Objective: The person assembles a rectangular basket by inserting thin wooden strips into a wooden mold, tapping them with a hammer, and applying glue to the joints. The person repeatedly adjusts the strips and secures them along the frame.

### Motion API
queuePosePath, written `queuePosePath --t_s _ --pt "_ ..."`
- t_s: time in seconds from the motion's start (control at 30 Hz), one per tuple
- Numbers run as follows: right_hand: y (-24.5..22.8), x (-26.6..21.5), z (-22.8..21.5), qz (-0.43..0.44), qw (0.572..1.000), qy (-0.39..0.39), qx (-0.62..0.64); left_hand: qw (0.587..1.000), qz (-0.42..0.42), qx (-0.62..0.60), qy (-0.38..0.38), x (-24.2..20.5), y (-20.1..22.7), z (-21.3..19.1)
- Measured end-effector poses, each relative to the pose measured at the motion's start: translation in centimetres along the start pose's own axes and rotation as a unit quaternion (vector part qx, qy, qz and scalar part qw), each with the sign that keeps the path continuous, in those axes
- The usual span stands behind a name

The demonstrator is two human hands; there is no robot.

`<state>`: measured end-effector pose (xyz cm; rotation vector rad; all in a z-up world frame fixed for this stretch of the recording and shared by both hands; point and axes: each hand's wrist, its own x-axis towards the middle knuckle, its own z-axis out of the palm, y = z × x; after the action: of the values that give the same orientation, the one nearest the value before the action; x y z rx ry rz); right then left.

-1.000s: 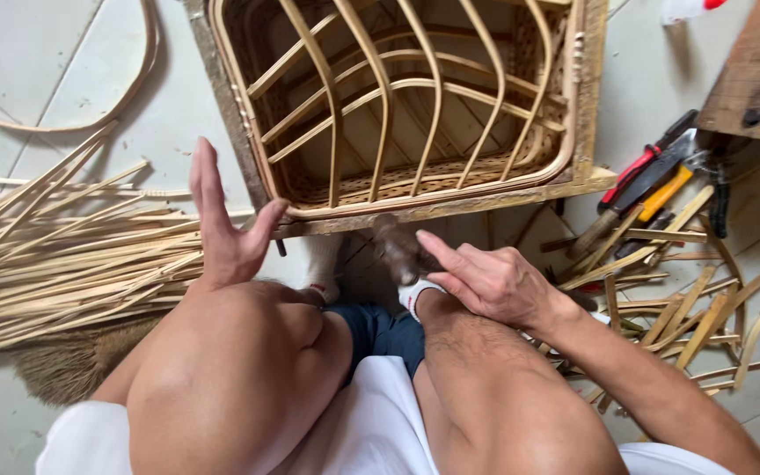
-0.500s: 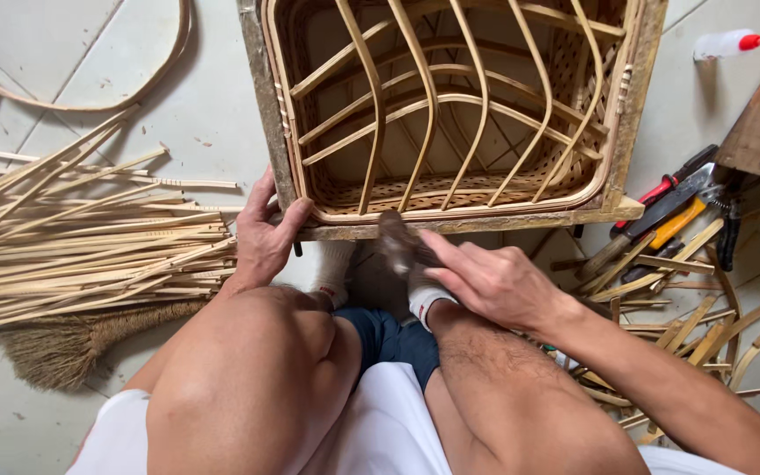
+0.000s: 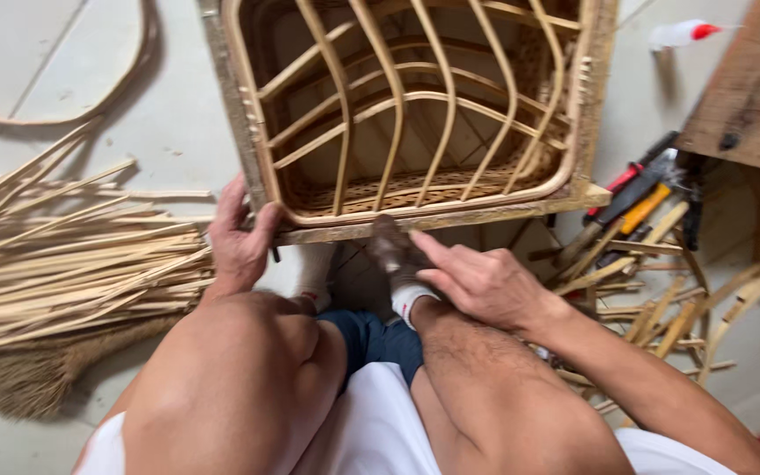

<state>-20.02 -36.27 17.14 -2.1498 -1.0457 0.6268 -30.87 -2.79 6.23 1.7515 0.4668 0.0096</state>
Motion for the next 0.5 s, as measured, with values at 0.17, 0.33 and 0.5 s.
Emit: queuePosePath --t_s 0.17,0.33,0.5 --pt "1.4 -2.1 -0.5 0.070 0.995 0.024 0.063 0.997 0.016 0.078 0.002 0.0 0.3 -0.3" --pt "2.9 -7.2 -2.2 0.253 0.962 0.073 0.069 0.994 0.043 0.088 0.046 0.2 0.6 0.4" --pt "3.4 -10.9 -1.3 0.315 0.929 0.181 0.070 0.997 0.013 -0.036 0.071 1.4 0.2 0.5"
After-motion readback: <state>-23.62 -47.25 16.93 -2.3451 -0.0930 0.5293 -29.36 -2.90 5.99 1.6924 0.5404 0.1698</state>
